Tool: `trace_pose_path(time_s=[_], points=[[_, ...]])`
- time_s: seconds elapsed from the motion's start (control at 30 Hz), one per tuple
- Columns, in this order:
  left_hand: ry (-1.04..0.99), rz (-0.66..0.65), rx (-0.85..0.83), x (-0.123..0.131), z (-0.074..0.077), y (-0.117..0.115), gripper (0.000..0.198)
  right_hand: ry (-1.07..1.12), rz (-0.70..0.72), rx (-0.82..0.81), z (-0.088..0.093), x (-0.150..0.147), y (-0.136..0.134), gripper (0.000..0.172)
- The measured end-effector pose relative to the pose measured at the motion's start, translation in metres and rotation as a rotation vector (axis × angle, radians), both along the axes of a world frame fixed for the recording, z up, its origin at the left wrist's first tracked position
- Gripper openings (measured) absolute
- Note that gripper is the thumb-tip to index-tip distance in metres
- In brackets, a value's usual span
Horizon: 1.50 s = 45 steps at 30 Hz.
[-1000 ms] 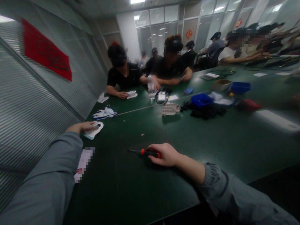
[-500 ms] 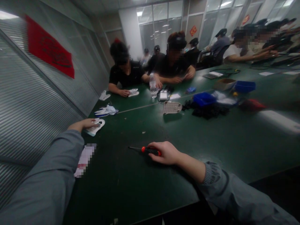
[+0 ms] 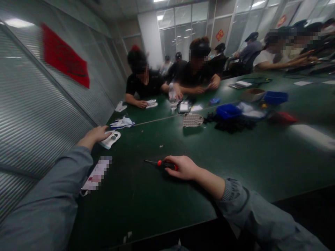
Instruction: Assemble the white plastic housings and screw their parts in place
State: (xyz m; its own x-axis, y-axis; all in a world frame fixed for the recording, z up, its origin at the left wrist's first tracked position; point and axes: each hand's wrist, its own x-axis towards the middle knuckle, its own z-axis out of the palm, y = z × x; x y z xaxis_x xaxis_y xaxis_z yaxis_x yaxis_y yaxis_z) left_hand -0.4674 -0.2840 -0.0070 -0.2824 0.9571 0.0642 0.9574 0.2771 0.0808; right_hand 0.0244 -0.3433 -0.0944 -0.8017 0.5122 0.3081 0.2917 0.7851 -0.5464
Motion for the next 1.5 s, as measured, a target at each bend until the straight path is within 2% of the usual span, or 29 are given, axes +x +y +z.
trace_pose_path(time_s=[0.1,0.17,0.27,0.37,0.43,0.5,0.67,0.8,0.87,1.03,1.1,1.17,1.27,1.5], points=[[0.093,-0.057,0.086,0.043,-0.001,-0.02,0.059,-0.017,-0.01,0.058,-0.002,0.0,0.001,0.045],[0.141,-0.19,0.205,0.087,-0.01,-0.042,0.052,-0.047,-0.02,0.11,-0.005,0.0,0.003,0.047],[0.036,-0.43,0.295,0.164,-0.034,-0.086,0.044,-0.123,-0.068,0.192,-0.009,0.001,0.011,0.039],[-0.026,-0.632,0.303,0.23,-0.06,-0.128,0.038,-0.206,-0.146,0.259,-0.009,0.007,0.021,0.031],[-0.068,-0.765,0.284,0.26,-0.075,-0.148,0.039,-0.269,-0.216,0.287,-0.008,0.014,0.028,0.03],[-0.117,-0.879,0.299,0.277,-0.085,-0.16,0.042,-0.339,-0.307,0.299,-0.006,0.022,0.034,0.03],[-0.198,-0.983,0.406,0.288,-0.098,-0.169,0.037,-0.45,-0.535,0.287,-0.007,0.037,0.043,0.023],[-0.24,-0.984,0.45,0.286,-0.102,-0.168,0.024,-0.365,-0.524,0.231,-0.012,0.037,0.061,0.036],[-0.274,-0.95,0.462,0.285,-0.103,-0.166,0.021,-0.291,-0.553,0.272,-0.009,0.034,0.082,0.045],[-0.319,-0.93,0.409,0.284,-0.104,-0.165,0.019,-0.223,-0.823,0.367,0.011,0.022,0.16,0.071],[-0.323,-0.93,0.391,0.285,-0.105,-0.166,0.018,-0.248,-0.924,0.326,0.017,0.017,0.19,0.078],[-0.317,-0.93,0.386,0.285,-0.105,-0.166,0.018,-0.257,-0.991,0.178,0.019,0.013,0.213,0.076],[-0.299,-0.928,0.39,0.284,-0.105,-0.167,0.017,-0.235,-1.008,0.094,0.015,0.006,0.231,0.069],[-0.286,-0.91,0.381,0.277,-0.106,-0.165,0.016,0.07,-0.998,0.027,0.001,0.009,0.231,0.051]])
